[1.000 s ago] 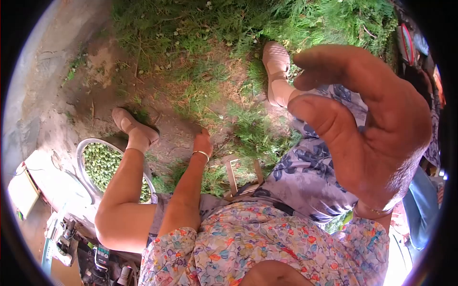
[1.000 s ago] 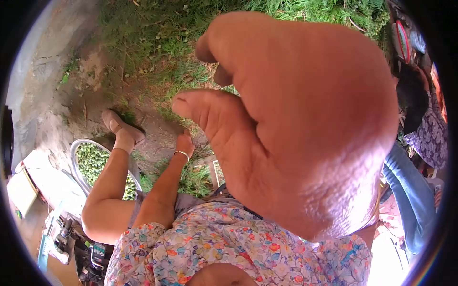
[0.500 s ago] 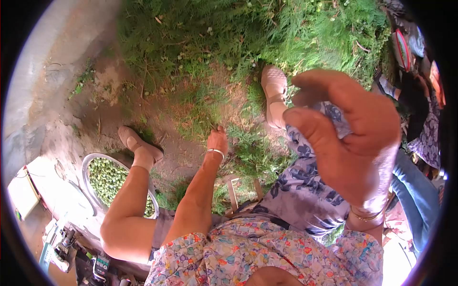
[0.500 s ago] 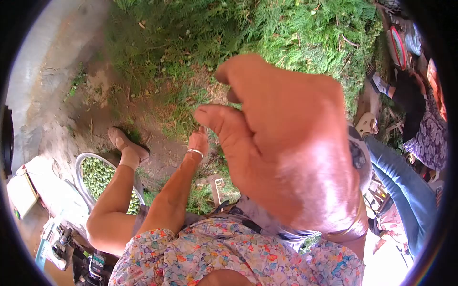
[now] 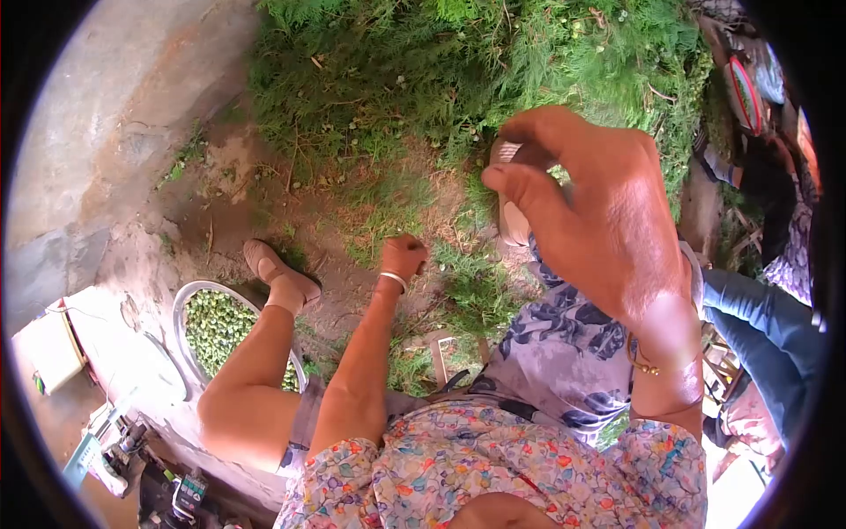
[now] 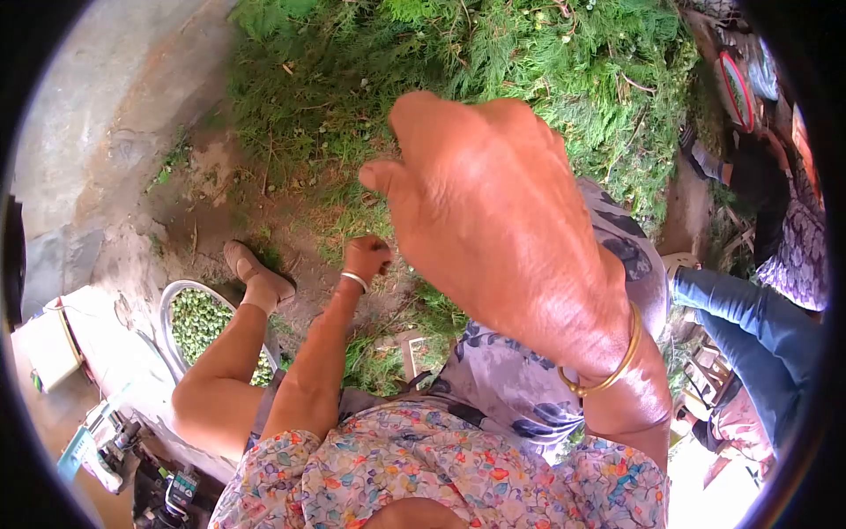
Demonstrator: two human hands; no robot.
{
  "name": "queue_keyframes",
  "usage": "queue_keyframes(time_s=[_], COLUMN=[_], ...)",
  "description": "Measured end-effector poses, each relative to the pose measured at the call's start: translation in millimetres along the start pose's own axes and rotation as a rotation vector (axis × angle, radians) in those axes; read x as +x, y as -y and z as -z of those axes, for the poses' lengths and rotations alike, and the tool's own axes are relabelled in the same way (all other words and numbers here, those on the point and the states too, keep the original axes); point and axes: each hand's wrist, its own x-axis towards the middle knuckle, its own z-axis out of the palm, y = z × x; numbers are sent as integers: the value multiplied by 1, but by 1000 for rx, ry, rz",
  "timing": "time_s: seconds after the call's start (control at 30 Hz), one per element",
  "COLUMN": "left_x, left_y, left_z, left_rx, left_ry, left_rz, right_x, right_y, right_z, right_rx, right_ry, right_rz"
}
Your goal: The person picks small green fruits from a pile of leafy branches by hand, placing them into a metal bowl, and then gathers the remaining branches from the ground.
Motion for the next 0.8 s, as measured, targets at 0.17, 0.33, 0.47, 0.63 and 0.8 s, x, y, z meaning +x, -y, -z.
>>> queue_keyframes(time_s=[0.17, 0.33, 0.47, 0.63, 0.8], left_x=[15, 38, 37, 44, -41], left_y=[76, 111, 97, 85, -111], left_z=[-31, -59, -59, -20, 29], left_rx=[783, 1202, 1222, 959, 290], left_ry=[-165, -69, -42, -5, -19], left_rz=[-432, -250, -249, -474, -188], right_x=[-8, -12, -11, -10, -16], right_y=[-2, -7, -6, -1, 3], right_z=[7, 6, -2, -3, -15], right_rx=[93, -95, -90, -148, -187], right_ry=[57, 179, 256, 346, 241], right_rz=[-27, 211, 275, 319, 359])
